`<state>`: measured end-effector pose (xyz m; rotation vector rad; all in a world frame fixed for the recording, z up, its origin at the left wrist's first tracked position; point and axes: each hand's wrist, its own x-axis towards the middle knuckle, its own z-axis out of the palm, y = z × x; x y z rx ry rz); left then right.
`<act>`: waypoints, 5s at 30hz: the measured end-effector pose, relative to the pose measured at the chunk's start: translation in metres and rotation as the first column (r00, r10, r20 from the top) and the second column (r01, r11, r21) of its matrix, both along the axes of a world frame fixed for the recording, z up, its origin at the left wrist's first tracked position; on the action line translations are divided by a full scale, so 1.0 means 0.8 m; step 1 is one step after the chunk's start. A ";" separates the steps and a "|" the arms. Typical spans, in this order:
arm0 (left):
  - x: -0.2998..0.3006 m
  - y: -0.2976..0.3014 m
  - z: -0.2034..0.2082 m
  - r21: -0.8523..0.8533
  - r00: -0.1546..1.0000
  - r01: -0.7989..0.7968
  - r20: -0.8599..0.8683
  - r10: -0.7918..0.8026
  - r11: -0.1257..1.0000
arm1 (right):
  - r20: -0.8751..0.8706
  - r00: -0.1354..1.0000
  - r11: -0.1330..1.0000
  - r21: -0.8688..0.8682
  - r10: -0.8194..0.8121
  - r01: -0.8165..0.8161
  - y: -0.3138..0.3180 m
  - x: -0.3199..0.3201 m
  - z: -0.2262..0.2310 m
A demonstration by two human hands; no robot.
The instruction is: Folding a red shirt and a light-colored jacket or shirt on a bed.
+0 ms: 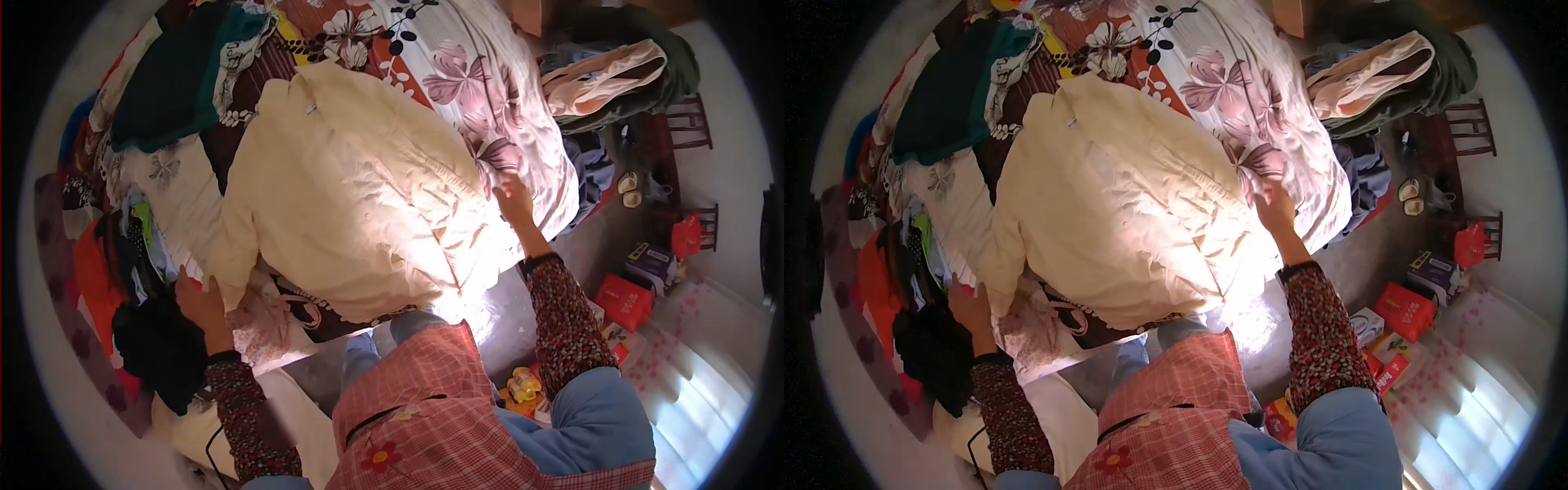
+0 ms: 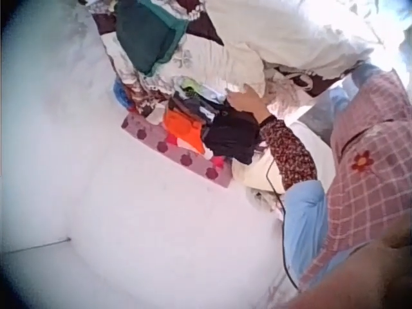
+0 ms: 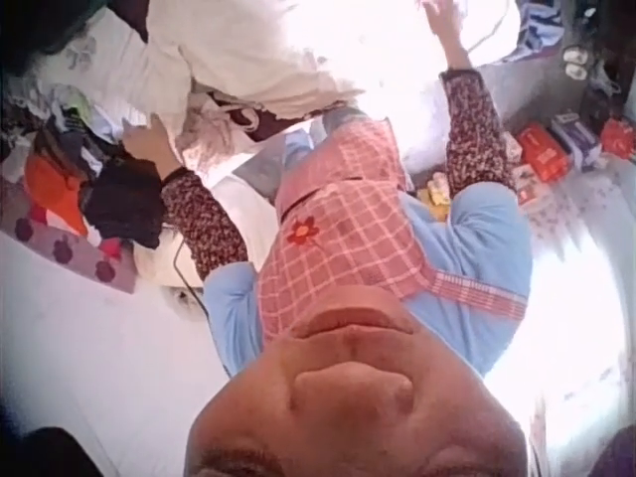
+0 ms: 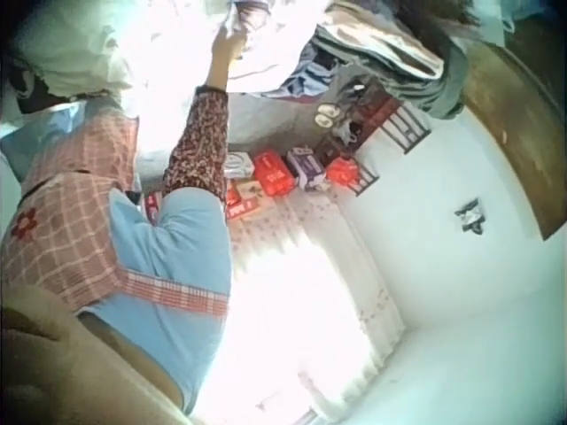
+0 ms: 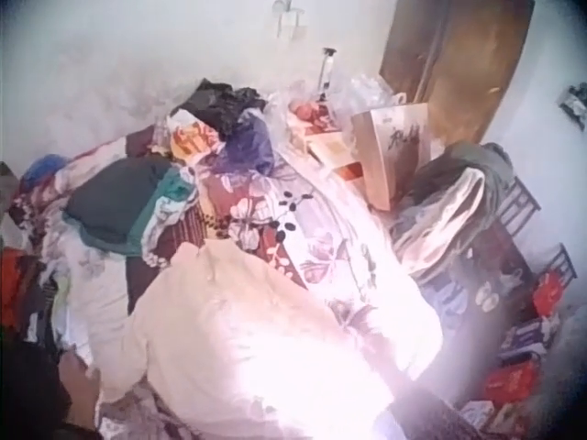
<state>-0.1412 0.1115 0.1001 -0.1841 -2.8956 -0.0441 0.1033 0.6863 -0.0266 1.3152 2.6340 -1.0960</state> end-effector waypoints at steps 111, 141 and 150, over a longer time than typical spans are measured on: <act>0.537 0.240 -0.262 0.345 0.435 -0.898 0.615 -0.657 -0.272 | 0.323 0.946 0.297 -0.903 -0.008 0.311 -0.285 0.252 -0.082; 0.490 0.237 -0.209 0.187 0.167 -0.982 0.924 -0.345 0.025 | 0.277 0.958 0.982 0.191 -0.069 0.015 0.024 0.253 -0.033; 0.413 0.316 -0.031 0.416 0.140 -0.882 0.680 -0.719 0.222 | 0.093 0.871 0.163 -0.967 -0.483 0.194 -0.117 0.211 0.145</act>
